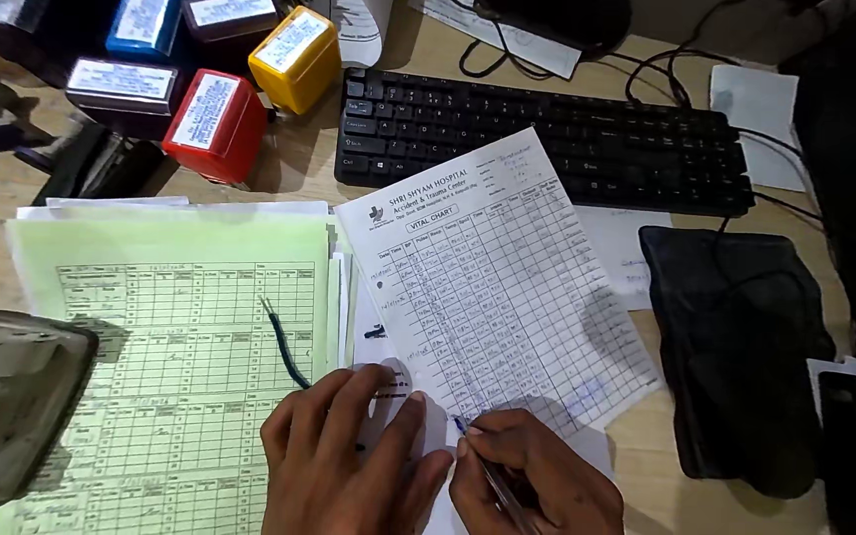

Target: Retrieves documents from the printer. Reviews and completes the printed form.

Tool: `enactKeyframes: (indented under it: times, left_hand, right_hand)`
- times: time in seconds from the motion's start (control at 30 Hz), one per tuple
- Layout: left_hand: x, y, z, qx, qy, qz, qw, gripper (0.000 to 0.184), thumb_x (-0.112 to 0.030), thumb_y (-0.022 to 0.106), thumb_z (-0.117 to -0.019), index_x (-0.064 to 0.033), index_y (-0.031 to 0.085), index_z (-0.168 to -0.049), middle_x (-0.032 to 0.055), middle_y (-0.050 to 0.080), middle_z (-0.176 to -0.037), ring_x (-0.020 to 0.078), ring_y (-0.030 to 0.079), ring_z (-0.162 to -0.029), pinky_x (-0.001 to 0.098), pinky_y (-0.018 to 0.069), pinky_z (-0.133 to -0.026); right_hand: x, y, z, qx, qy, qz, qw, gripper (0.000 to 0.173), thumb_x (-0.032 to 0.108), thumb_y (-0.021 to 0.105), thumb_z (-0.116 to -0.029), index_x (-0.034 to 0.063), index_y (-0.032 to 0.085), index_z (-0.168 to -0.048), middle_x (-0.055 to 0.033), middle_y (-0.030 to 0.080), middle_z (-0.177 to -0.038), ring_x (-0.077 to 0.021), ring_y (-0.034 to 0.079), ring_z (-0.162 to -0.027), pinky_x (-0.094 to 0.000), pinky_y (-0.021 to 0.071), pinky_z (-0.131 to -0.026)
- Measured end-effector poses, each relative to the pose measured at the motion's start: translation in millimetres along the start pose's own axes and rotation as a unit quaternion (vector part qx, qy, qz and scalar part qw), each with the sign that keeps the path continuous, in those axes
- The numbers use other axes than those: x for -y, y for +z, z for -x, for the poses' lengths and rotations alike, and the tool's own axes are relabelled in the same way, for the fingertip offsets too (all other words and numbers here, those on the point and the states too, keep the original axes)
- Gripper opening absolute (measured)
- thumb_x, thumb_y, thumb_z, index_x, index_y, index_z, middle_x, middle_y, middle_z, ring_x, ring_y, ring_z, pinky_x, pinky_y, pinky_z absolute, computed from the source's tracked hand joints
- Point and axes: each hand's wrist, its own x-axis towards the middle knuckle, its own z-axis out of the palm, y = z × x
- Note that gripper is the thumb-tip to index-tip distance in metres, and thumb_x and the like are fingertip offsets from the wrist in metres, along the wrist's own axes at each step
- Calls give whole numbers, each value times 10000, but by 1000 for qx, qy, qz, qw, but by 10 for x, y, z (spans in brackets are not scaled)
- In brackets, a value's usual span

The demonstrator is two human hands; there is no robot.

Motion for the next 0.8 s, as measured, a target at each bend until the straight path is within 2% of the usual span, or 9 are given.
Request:
enactKeyframes:
  times: [0.8]
  left_hand:
    - [1,9,10,6,-1,-8,1000,382,-601,644,-918,-312,743,-1146,37,647,-1258,232,524,-1184,462,326,-964]
  right_hand:
    - [-18,8,10,-3,-3,2,1000,63,46,728,-823,29,682,-784,-68,683,-799,-23,613,-639,-113,493,-518]
